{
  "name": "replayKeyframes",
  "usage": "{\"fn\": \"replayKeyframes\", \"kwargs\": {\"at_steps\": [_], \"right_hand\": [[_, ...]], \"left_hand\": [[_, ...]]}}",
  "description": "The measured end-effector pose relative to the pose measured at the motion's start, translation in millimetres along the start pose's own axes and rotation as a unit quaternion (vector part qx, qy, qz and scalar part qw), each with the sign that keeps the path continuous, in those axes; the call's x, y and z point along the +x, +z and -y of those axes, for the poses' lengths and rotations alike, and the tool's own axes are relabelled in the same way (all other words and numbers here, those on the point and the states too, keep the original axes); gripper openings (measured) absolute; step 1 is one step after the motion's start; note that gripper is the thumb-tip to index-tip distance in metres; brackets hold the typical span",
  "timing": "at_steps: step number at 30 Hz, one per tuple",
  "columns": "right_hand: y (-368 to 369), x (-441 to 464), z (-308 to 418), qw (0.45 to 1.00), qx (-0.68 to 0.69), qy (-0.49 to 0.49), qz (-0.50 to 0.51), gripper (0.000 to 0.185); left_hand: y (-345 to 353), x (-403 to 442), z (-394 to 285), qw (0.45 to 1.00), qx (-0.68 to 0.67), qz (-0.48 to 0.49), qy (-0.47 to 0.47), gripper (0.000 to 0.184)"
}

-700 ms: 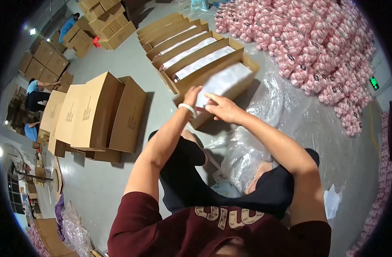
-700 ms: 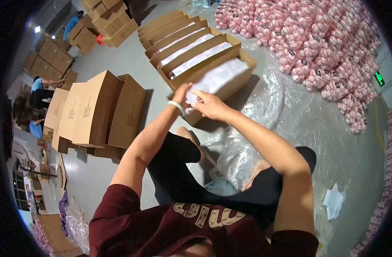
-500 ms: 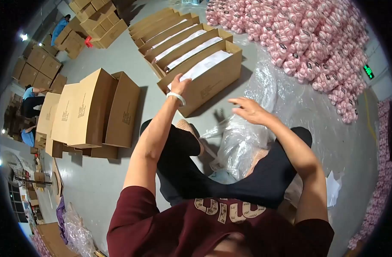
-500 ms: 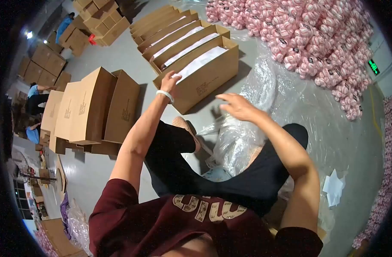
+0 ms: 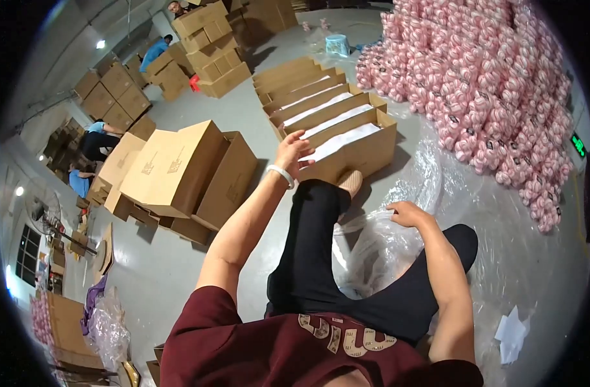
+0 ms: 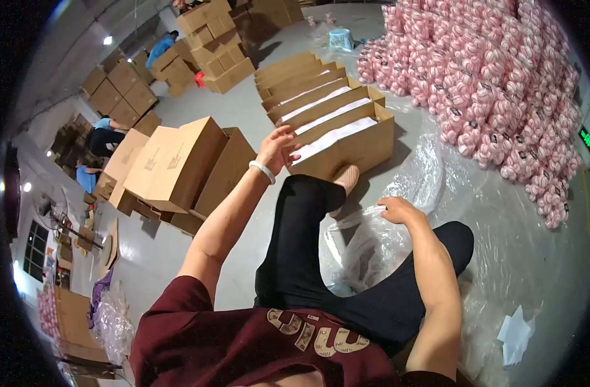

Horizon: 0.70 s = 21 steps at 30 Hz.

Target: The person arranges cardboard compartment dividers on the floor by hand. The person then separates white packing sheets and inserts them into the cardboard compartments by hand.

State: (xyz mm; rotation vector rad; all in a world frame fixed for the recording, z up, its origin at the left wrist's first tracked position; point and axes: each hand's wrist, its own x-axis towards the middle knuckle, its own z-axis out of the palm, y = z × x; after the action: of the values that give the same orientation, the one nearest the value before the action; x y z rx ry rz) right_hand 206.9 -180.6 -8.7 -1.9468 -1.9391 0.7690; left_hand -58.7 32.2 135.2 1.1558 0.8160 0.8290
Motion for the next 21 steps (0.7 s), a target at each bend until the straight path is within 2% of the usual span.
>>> {"fn": "replayKeyframes", "kwargs": {"at_steps": [2, 5, 12, 14, 15, 16, 17, 18, 20, 21], "right_hand": [[-8.4, 9.4, -0.2, 0.999, 0.013, 0.052, -0.007, 0.041], [-11.5, 16.6, -0.5, 0.996, 0.036, 0.072, -0.042, 0.041], [-7.3, 27.2, -0.7, 0.998, -0.015, 0.000, -0.063, 0.044], [-6.3, 33.5, 7.9, 0.997, -0.038, -0.008, -0.070, 0.043], [-8.5, 33.4, 11.2, 0.996, -0.039, 0.005, -0.084, 0.041], [-18.7, 20.3, 25.5, 0.995, -0.010, 0.025, -0.091, 0.041], [-15.2, 18.2, 20.5, 0.986, -0.041, -0.034, -0.157, 0.041], [-26.8, 6.1, 32.7, 0.992, -0.026, 0.016, -0.122, 0.042], [-58.0, -22.3, 53.5, 0.989, -0.042, 0.024, -0.138, 0.041], [-87.1, -50.2, 84.7, 0.983, -0.029, 0.067, -0.169, 0.039]], "left_hand": [[-13.5, 2.3, -0.9, 1.000, 0.016, -0.022, -0.008, 0.045], [-40.4, 14.8, 2.7, 0.998, 0.031, -0.056, -0.016, 0.045], [-116.0, 30.0, 16.4, 0.978, 0.041, -0.195, -0.056, 0.052], [-156.2, 30.5, 11.0, 0.970, 0.093, -0.215, -0.061, 0.053], [-175.8, 35.4, 9.7, 0.965, 0.094, -0.238, -0.055, 0.043], [-192.3, 37.5, 2.6, 0.964, 0.052, -0.230, -0.121, 0.031], [-209.7, 40.5, 4.6, 0.961, 0.012, -0.251, -0.113, 0.021], [-233.3, 46.8, 7.0, 0.972, 0.009, -0.207, -0.112, 0.014], [-242.6, 39.9, 8.3, 0.974, 0.030, -0.195, -0.110, 0.013], [-231.0, 21.3, 5.6, 0.977, 0.055, -0.180, -0.097, 0.023]]}}
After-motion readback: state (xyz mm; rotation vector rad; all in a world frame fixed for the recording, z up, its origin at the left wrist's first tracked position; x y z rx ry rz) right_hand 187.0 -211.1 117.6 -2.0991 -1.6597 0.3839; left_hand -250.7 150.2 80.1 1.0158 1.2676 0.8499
